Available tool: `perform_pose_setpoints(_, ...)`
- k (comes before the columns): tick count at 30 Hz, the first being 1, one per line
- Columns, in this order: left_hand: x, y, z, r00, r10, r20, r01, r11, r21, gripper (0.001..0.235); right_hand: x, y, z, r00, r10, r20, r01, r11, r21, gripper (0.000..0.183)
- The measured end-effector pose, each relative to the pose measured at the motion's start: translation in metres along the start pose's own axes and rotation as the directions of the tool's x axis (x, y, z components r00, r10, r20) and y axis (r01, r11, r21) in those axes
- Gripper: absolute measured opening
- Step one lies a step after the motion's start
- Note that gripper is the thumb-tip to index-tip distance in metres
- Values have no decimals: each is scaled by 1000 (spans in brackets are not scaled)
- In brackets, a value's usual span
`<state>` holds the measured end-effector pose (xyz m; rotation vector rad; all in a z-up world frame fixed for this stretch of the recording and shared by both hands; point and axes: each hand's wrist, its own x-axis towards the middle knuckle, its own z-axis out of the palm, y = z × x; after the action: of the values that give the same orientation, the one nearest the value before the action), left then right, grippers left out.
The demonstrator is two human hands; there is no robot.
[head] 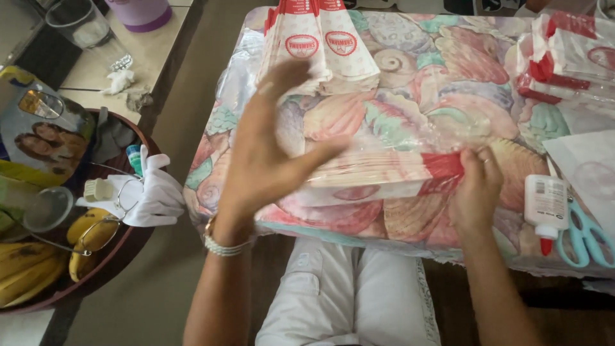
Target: Flattening and stacking paper shawarma bags on a table.
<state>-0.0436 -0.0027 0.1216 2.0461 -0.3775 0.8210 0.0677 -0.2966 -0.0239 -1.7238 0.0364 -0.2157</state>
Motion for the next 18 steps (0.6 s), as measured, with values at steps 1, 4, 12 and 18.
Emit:
perform_pose_setpoints(1,-15,-14,6,1000,2,2,-2,1000,0,81,-9,2,7,1000,1,-2,-1,1000,2,18)
perform_pose_setpoints(4,-56,-43,29,920,-390,35,390,901,-191,93,-27,6,21,979,-137,-150,151,985,85,18)
perform_pose_setpoints(12,-81,-50,98,672,-699,-245,660,715,-230,20,-27,20,7,960,-240,-145,241,970,-7,14)
perform_pose_setpoints(18,-72,-77,103,721,-598,-351,508,800,-320,28,-27,59,-5,948,-315,-38,305,938,-167,19)
